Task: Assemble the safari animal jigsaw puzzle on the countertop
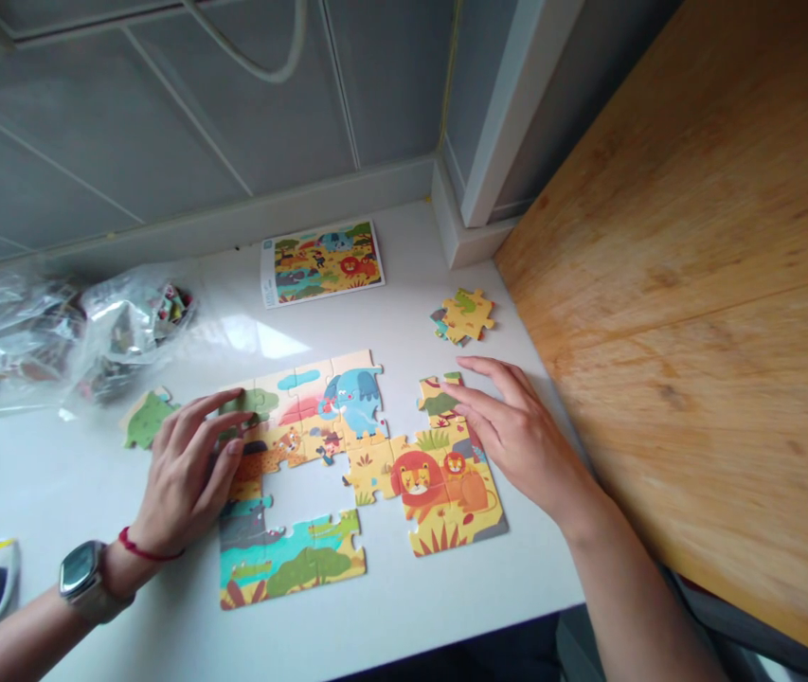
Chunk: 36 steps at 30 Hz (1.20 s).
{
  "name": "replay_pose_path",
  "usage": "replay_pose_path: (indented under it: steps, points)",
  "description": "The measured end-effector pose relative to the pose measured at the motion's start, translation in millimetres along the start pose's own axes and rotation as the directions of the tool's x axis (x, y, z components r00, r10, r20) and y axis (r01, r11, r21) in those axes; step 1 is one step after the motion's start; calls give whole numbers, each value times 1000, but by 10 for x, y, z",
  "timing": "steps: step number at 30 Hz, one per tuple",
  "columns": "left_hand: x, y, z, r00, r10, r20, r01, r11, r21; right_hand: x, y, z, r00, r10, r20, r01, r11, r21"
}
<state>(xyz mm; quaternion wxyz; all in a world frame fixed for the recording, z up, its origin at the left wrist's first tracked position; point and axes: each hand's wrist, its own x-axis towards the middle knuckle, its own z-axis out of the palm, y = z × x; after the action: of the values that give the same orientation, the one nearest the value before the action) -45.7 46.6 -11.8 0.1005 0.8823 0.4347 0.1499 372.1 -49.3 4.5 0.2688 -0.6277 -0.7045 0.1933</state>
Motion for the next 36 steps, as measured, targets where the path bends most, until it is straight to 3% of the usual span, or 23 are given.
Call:
replay_pose_path:
  steps: [9, 20, 27, 36]
  points:
    - [-7, -1, -9, 1000, -1, 18, 1, 1000, 3, 30, -24, -4, 1000, 11, -27, -10, 1000, 8]
    - [13, 41, -22, 999, -37, 13, 37, 999, -26, 0, -36, 71, 996, -78, 38, 80, 996, -51]
    - [17, 11, 5, 1000, -10, -7, 10, 1000, -23, 67, -15, 10, 983, -42, -180, 31, 998, -60]
    - [0, 6, 49, 997, -21, -73, 17, 998, -53, 147, 128, 94, 968, -61, -245, 32, 992, -123]
